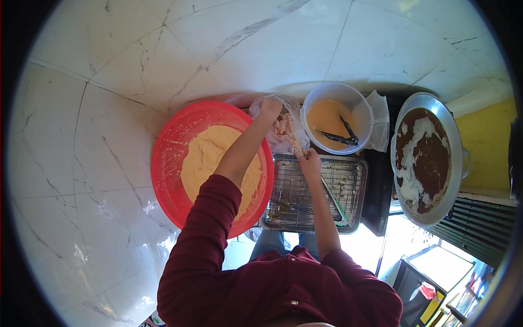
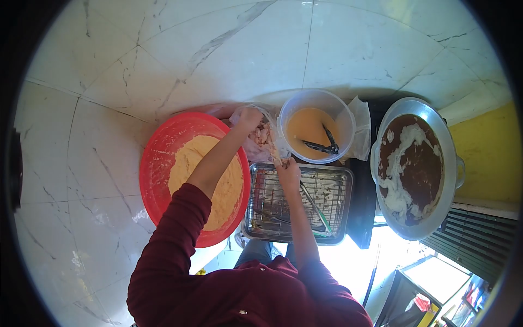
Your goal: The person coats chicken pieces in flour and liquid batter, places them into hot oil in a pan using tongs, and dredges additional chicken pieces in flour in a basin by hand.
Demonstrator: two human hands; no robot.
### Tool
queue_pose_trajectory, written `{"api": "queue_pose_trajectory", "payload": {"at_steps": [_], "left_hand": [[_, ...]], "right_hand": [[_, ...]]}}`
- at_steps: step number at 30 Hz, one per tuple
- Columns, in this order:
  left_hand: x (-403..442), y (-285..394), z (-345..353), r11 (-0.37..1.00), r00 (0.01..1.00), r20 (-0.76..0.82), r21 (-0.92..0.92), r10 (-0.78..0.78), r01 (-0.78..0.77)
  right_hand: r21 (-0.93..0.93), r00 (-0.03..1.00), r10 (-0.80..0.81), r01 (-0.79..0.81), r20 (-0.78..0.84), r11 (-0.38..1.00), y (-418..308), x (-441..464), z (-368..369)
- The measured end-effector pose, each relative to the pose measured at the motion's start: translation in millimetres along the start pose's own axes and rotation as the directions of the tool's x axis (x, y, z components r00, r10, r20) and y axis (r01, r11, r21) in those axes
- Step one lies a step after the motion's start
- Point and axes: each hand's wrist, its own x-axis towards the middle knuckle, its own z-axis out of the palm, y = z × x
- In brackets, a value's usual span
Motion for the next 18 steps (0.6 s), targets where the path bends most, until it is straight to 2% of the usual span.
{"api": "queue_pose_trajectory", "payload": {"at_steps": [2, 8, 11, 13, 17, 18], "left_hand": [[-1, 2, -2, 1.000, 1.000, -0.001, -0.014, -0.008, 0.008], [17, 10, 28, 0.992, 0.983, -0.184, -0.121, -0.001, -0.022], [19, 13, 24, 0.991, 0.979, -0.191, -0.125, -0.075, 0.052], [11, 16, 13, 0.996, 0.996, -0.030, -0.044, -0.080, 0.078], [5, 10, 24, 0.996, 0.992, -0.089, -0.002, -0.091, 0.091], [2, 7, 15, 1.000, 0.999, 0.040, 0.003, -0.022, 0.022]], "right_hand": [[-0.018, 1.000, -0.013, 0.012, -0.009, 1.000, -1, -1, 0], [0.030, 1.000, -0.001, 0.001, -0.007, 1.000, 9, 4, 1], [0.030, 1.000, 0.001, -0.001, -0.016, 1.000, 0, 1, -4], [0.026, 1.000, 0.009, -0.009, -0.008, 1.000, -3, 0, -5], [0.083, 1.000, -0.028, 0.029, -0.009, 0.996, 19, 9, 5], [0.083, 1.000, -0.030, 0.030, -0.006, 0.996, 19, 9, 5]]}}
